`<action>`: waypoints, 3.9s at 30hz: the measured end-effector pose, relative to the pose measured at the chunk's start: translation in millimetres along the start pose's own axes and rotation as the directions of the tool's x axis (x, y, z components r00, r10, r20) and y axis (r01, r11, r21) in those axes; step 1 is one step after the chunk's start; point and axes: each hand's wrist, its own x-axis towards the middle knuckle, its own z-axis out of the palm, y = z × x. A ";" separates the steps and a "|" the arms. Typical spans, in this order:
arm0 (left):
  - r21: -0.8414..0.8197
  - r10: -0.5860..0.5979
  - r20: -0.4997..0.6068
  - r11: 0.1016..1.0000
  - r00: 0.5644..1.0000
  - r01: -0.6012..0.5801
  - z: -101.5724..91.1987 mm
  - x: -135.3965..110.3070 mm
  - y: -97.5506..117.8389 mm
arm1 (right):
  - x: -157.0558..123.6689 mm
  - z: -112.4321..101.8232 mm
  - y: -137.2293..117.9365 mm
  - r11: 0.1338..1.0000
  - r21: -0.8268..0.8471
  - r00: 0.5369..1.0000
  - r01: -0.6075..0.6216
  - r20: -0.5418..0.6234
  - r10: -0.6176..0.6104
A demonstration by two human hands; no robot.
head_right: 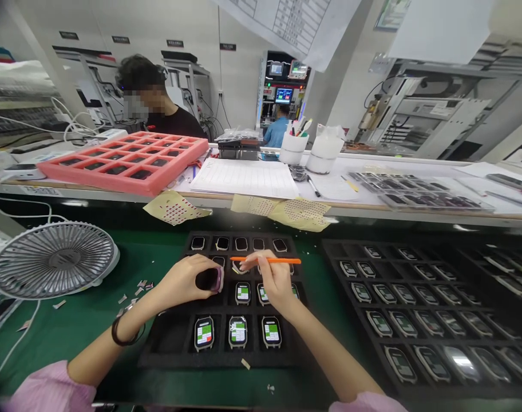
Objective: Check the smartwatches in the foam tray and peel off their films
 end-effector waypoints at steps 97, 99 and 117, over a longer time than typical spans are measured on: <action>-0.841 -0.124 0.095 0.521 0.988 0.147 44.5 20.7 13.4 | -7.0 -16.4 48.6 0.813 0.225 0.833 -0.537 0.297 0.467; -0.844 -0.121 0.098 0.517 0.988 0.147 44.5 20.7 13.9 | -7.3 -16.5 49.3 0.810 0.235 0.833 -0.538 0.295 0.468; -0.872 -0.168 0.079 0.466 0.983 0.149 43.8 24.0 13.3 | -8.5 -16.6 50.4 0.802 0.281 0.842 -0.527 0.298 0.449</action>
